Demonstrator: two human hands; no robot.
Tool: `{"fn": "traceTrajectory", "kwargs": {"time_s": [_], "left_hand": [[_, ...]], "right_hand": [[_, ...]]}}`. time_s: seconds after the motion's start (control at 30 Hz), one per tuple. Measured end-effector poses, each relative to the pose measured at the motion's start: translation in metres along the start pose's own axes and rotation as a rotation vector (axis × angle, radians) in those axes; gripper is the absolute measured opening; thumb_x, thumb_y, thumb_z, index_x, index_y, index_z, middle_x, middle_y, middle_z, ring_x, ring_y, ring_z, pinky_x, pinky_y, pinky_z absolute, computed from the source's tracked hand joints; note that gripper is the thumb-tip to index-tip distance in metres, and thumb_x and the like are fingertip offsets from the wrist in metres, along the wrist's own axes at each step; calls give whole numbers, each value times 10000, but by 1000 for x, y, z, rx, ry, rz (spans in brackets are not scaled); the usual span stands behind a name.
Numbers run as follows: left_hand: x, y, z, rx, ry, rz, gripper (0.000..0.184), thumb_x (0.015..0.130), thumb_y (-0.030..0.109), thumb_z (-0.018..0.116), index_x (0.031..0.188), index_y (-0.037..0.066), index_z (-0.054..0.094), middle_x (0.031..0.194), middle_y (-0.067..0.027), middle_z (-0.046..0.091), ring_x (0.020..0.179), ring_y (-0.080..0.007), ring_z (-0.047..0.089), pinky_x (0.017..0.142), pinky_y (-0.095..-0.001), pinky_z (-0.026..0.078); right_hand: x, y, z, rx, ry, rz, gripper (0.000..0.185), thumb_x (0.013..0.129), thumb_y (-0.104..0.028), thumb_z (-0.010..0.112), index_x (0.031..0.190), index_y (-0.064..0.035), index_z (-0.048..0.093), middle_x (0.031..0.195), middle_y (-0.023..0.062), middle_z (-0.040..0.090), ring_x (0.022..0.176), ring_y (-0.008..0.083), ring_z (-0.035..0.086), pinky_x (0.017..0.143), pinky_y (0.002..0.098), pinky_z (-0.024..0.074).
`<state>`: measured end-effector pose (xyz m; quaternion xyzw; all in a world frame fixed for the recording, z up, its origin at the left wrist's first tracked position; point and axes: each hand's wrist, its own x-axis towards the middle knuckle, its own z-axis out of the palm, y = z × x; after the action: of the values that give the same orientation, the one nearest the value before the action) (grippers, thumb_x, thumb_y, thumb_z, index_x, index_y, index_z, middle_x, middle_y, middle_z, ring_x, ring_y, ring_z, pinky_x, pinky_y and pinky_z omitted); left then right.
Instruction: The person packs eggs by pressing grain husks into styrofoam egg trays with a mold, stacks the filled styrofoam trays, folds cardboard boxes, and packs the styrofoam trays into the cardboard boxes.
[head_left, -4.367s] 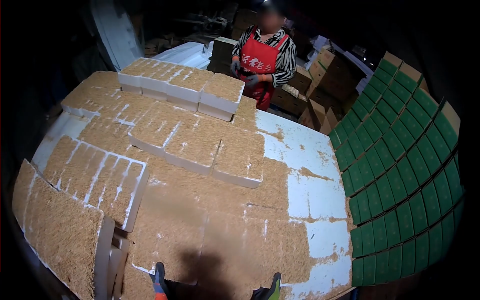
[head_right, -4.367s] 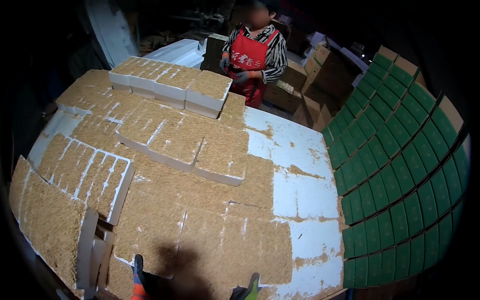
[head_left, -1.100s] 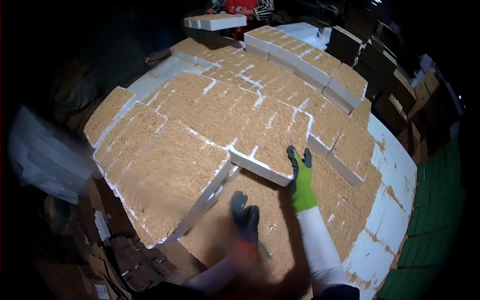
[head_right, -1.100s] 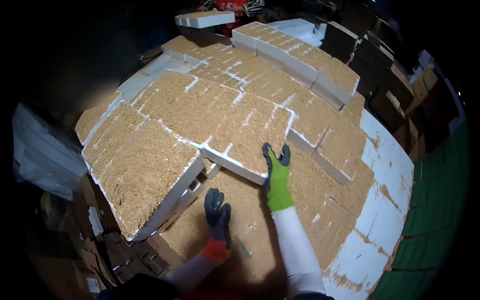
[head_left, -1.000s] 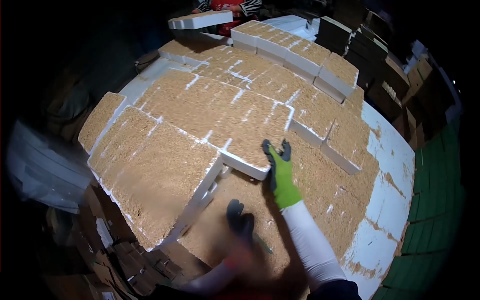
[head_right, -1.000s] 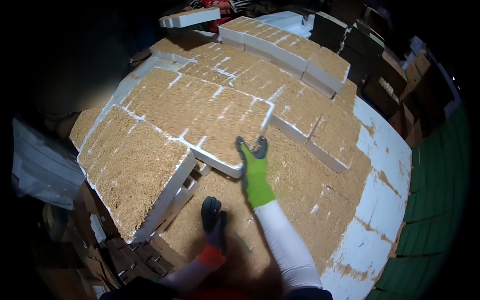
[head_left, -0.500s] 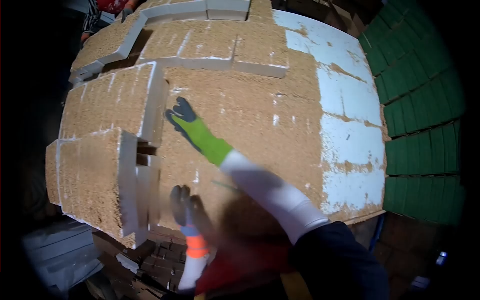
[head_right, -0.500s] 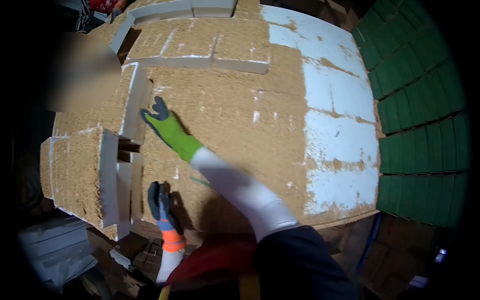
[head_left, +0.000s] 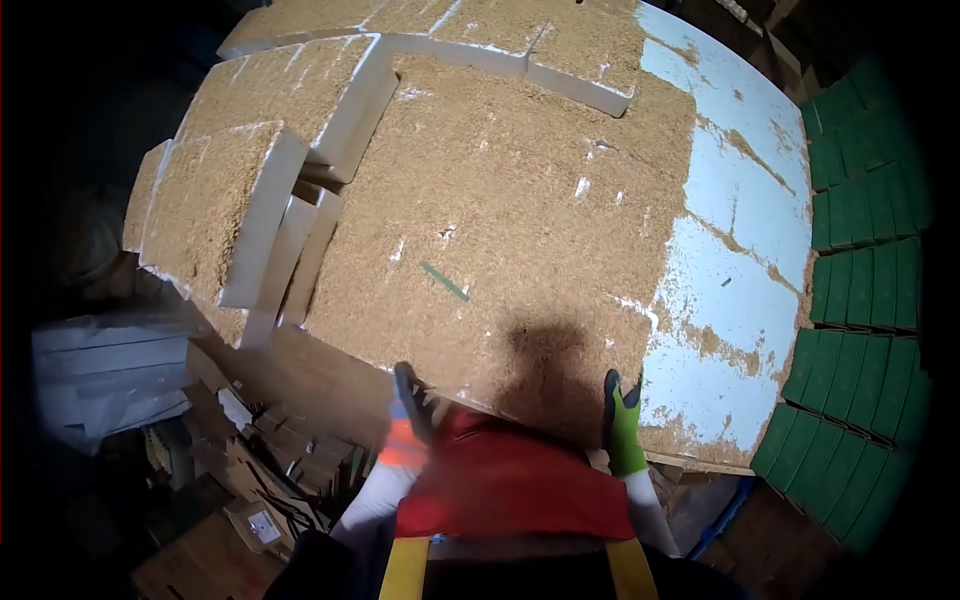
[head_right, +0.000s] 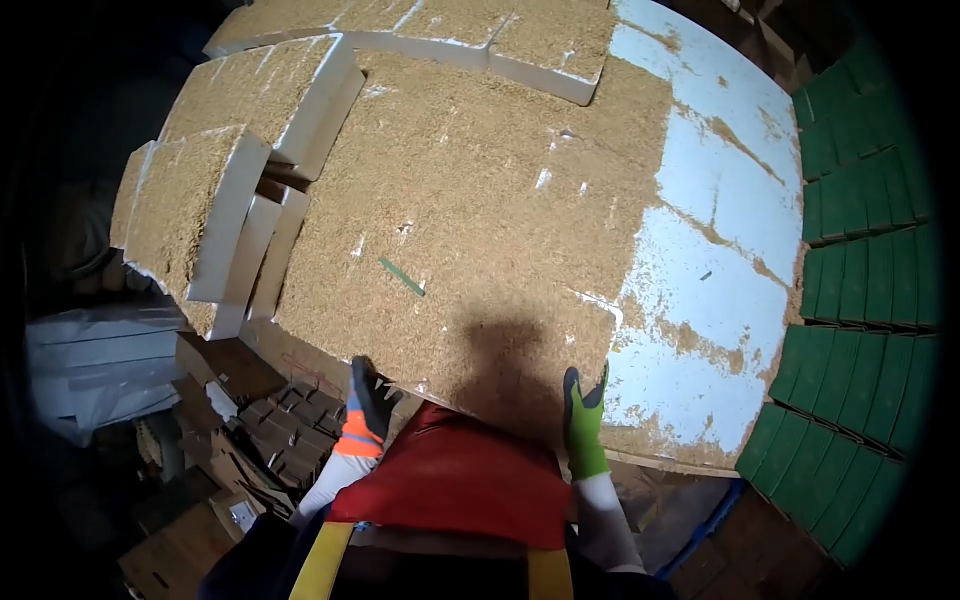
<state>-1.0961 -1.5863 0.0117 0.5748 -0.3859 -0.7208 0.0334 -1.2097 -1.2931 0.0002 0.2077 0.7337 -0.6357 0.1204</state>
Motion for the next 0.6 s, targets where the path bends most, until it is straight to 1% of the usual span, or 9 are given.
{"fn": "traceTrajectory", "kwargs": {"time_s": [0.07,0.23,0.27,0.33,0.37,0.43,0.5,0.57,0.6], "left_hand": [[4,-5,9,8,30,-35,702,800,665,516,1349,251,375,1310,-15,373,1057,-235,411,838,-439,395],[-6,3,-2,-95,-12,-59,695,822,607,539,1369,219,357,1372,-69,331,1108,-293,416,905,-466,392],[-14,7,-2,-101,-6,-45,695,822,607,539,1369,219,357,1372,-69,331,1108,-293,416,905,-466,392],[-30,6,-9,-124,15,34,673,856,549,532,1399,212,322,1425,-102,288,1204,-322,385,945,-470,374],[-35,6,-15,-171,-8,25,651,878,502,527,1420,228,291,1455,-110,260,1272,-331,337,976,-476,352],[-40,7,-24,-179,-35,44,649,878,503,526,1419,228,294,1449,-103,272,1265,-326,344,981,-476,348],[-49,24,-21,-200,-36,94,653,878,504,523,1419,224,289,1438,-87,297,1255,-316,357,989,-486,339],[-49,49,-21,-182,-3,102,684,837,550,547,1395,223,322,1416,-77,325,1246,-311,365,981,-510,342],[-42,58,-29,-174,-12,128,677,820,567,557,1369,223,360,1401,-78,342,1239,-306,370,974,-514,350]], "right_hand": [[-5,-7,-5,-43,-40,-56,635,882,-161,610,1381,54,282,1343,155,411,1220,213,396,1027,309,310],[-6,-23,-28,-22,-15,-129,598,873,-134,614,1363,49,325,1333,155,429,1182,229,445,998,309,355],[-11,-35,-32,-332,70,-184,564,886,-120,594,1359,36,331,1293,144,458,1137,220,478,969,310,392],[-29,-82,-25,124,-84,-93,523,898,-101,570,1353,19,341,1249,128,482,1101,205,496,944,315,419],[-33,-93,-16,31,-71,-104,502,895,-79,568,1341,2,355,1216,119,498,1067,192,513,904,306,449],[-37,-108,25,79,-90,-103,508,869,-60,601,1321,4,380,1169,108,529,1001,169,538,822,270,482],[-31,-104,73,83,-268,-115,487,861,-86,620,1295,-9,413,1094,97,561,935,154,546,763,273,489],[-39,-94,132,230,-426,109,530,826,-157,689,1256,-39,402,933,59,582,732,111,542,582,252,481],[-42,-93,173,203,-356,-75,530,830,-178,689,1243,-35,390,881,35,574,639,104,522,509,236,457]]}}
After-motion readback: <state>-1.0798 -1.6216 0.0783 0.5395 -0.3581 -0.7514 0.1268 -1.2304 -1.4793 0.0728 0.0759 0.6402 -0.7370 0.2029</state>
